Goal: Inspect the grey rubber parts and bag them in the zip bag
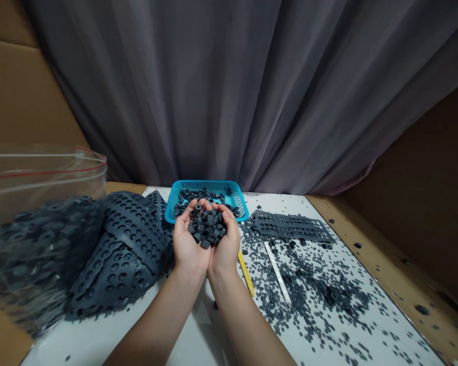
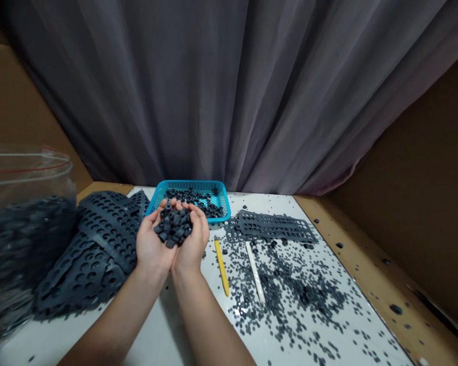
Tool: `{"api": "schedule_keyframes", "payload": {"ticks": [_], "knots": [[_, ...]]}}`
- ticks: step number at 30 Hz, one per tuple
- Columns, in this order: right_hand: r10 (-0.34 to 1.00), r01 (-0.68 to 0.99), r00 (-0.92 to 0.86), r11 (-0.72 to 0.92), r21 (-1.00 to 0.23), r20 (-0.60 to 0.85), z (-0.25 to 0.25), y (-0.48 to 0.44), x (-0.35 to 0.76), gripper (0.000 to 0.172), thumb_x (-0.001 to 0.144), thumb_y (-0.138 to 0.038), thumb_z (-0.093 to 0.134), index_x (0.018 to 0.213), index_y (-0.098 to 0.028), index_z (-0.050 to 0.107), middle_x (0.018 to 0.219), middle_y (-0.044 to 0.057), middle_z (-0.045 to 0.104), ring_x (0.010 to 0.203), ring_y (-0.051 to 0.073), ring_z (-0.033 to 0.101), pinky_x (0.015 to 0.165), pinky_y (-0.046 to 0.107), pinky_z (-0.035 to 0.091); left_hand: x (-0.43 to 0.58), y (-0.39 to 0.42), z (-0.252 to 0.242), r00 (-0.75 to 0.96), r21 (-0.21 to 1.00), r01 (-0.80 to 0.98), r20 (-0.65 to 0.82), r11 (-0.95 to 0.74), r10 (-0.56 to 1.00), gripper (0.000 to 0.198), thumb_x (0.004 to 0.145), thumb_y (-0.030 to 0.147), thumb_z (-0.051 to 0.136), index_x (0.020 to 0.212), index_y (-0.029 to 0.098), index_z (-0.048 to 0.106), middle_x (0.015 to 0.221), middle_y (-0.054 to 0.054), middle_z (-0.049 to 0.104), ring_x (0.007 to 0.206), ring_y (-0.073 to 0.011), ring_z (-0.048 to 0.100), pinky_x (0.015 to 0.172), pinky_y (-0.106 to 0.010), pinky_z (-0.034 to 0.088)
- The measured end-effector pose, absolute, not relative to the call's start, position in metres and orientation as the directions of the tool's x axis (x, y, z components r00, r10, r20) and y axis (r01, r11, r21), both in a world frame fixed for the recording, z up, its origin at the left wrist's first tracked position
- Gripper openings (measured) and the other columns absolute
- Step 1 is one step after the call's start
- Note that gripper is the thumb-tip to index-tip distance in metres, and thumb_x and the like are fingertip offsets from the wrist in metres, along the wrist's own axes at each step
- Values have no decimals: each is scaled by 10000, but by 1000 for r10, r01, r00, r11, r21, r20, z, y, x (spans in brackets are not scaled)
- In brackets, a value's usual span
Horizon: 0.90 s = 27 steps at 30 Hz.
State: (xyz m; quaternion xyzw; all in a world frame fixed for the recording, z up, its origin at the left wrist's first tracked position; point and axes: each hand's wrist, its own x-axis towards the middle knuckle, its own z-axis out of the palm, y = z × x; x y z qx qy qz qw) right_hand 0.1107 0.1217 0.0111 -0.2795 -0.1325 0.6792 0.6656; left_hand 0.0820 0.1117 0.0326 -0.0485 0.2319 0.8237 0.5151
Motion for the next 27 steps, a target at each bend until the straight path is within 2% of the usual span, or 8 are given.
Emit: {"api": "schedule_keyframes", "payload": {"ticks": [8, 13, 20, 27], "knots": [[977, -895, -5, -100, -434, -214, 14, 122, 114, 133, 690, -234, 531, 766, -176, 624, 742, -18, 671, 782, 131, 633, 913, 351, 450, 81, 111, 31, -468, 330, -868, -291, -372, 834, 227, 793, 194, 409, 865, 133, 615, 846, -62, 670, 783, -155, 650, 791, -302, 501], [988, -917, -13, -73, -392, -153, 23, 119, 119, 231, 731, -246, 455, 781, -161, 663, 861, 19, 702, 892, 152, 634, 955, 358, 430, 84, 106, 33, -483, 334, -857, -255, -392, 838, 262, 798, 196, 408, 944, 130, 615, 1002, -93, 664, 932, -195, 635, 867, -352, 481], [982, -927, -4, -75, -367, -189, 33, 112, 119, 363, 786, -298, 349, 793, -162, 685, 898, 36, 711, 919, 165, 638, 969, 397, 427, 85, 101, 37, -479, 329, -862, -275, -387, 833, 250, 810, 203, 384, 896, 157, 614, 932, -78, 672, 918, -193, 642, 880, -379, 475], [982, -917, -5, -80, -391, -188, 33, 111, 120, 363, 802, -305, 336, 829, -175, 674, 935, 23, 704, 942, 165, 633, 1010, 410, 388, 83, 102, 38, -465, 333, -871, -319, -361, 826, 256, 808, 208, 387, 913, 164, 617, 973, -75, 658, 954, -189, 627, 898, -371, 465]]}}
